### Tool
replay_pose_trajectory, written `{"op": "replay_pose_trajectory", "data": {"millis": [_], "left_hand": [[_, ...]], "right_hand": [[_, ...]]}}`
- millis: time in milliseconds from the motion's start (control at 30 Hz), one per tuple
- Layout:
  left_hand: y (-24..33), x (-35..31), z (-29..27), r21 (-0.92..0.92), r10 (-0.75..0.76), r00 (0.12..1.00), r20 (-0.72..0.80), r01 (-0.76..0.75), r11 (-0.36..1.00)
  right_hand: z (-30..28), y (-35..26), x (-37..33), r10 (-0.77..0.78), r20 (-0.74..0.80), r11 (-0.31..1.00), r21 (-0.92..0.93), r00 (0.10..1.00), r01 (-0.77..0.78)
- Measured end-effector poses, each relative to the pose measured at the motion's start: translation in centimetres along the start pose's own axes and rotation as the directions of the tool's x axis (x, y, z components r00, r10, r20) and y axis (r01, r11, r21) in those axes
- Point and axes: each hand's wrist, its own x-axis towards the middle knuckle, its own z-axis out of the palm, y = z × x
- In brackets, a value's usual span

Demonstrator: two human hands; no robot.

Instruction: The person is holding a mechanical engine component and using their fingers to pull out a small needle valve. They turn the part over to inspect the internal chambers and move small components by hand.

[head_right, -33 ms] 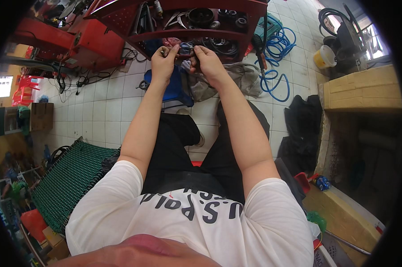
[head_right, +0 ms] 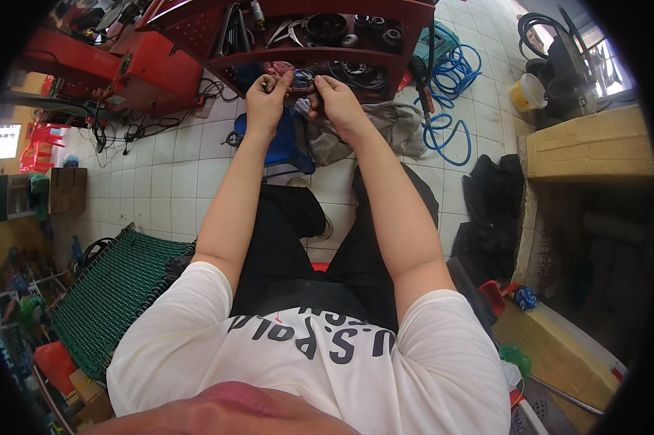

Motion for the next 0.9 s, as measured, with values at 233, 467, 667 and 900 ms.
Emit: {"op": "replay_pose_trajectory", "data": {"millis": [233, 467, 667, 900], "left_hand": [[-1.0, 0.3, -1.3, 0.311, 0.072, 0.997, 0.033, -0.079, 0.947], [-0.2, 0.2, -0.4, 0.106, -0.018, 0.999, 0.046, 0.013, 0.994], [-0.7, -0.2, -0.3, 0.368, 0.043, 0.993, 0.111, -0.081, 0.926], [-2.7, 0.8, -1.5, 0.395, -0.052, 0.998, 0.020, 0.040, 0.918]], "right_hand": [[0.8, -0.2, -0.1, -0.032, 0.036, 0.998, 0.050, 0.999, 0.030], [0.6, -0.1, 0.0, -0.003, -0.012, 1.000, -0.007, 1.000, 0.003], [0.5, 0.1, -0.1, 0.037, -0.040, 0.999, -0.016, 0.999, -0.038], [0.8, 0.0, -0.1, 0.033, -0.025, 0.998, 0.057, 0.999, -0.031]]}}
